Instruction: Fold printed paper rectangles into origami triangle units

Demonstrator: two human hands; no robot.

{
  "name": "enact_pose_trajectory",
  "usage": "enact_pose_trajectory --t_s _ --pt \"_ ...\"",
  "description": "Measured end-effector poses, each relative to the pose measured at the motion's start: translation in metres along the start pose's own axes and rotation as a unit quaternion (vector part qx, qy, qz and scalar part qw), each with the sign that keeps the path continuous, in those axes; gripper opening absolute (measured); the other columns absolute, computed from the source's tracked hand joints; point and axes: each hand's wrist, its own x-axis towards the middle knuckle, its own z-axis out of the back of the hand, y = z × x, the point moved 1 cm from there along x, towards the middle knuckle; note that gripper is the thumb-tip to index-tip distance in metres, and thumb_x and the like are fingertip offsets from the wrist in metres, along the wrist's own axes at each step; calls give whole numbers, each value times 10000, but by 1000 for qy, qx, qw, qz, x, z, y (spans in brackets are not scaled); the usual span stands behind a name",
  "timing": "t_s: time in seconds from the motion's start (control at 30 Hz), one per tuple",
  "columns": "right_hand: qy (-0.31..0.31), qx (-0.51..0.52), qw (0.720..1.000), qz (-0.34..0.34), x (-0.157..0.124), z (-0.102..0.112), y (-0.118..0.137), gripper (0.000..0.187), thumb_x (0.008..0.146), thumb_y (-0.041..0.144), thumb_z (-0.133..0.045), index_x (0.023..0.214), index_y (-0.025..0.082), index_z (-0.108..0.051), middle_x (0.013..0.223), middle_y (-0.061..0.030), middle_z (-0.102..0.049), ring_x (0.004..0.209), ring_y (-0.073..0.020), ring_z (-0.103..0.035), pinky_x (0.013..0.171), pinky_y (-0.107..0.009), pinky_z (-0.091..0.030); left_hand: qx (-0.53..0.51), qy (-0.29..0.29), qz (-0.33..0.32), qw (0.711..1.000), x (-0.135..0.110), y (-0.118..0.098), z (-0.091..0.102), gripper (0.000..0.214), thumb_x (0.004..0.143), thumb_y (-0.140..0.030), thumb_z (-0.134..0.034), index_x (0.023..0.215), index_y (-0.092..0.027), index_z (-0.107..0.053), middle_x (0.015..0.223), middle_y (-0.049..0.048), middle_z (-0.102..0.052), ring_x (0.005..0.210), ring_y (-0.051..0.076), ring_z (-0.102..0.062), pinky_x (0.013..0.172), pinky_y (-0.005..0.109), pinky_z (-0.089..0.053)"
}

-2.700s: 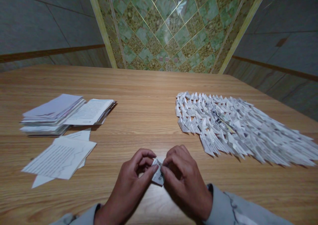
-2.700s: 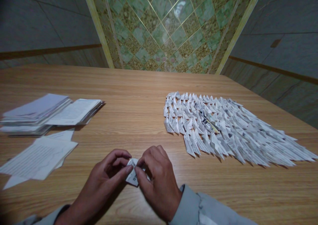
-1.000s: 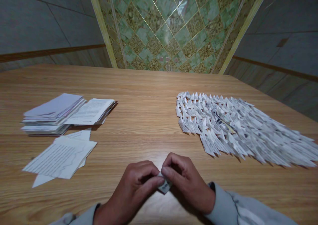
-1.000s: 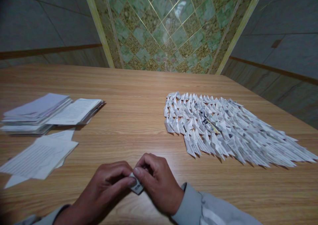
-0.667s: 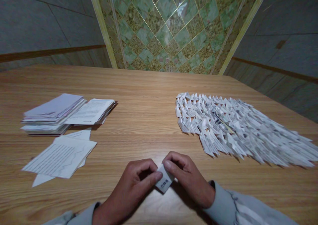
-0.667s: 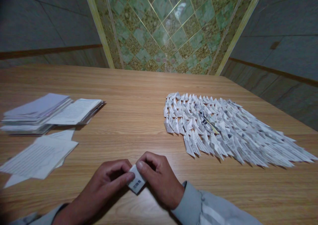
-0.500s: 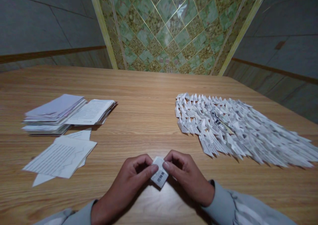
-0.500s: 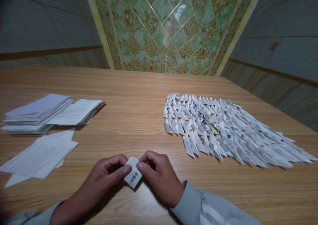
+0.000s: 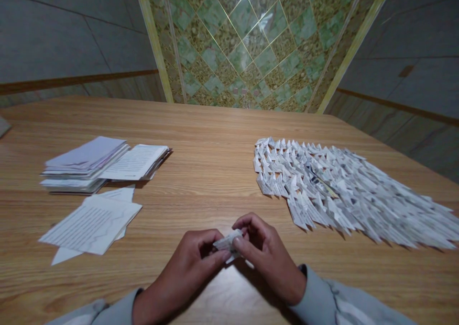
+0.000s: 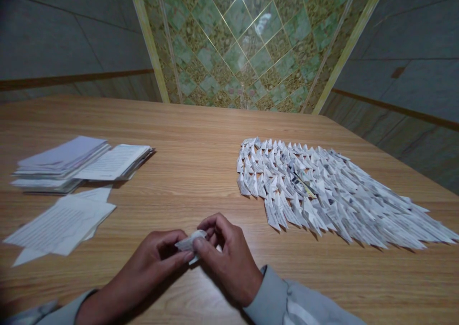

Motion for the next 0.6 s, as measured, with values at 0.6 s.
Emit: enact_pose_trajectory --t_s 0.6 --pt "-44 123 991 -20 6 3 0 342 789 447 -751 697 162 -587 628 30 -556 583 -99 -475 572 -222 -403 7 31 -15 999 1 -2 4 275 866 -341 -640 689 -132 -655 630 -1 -572 594 126 -467 549 227 -345"
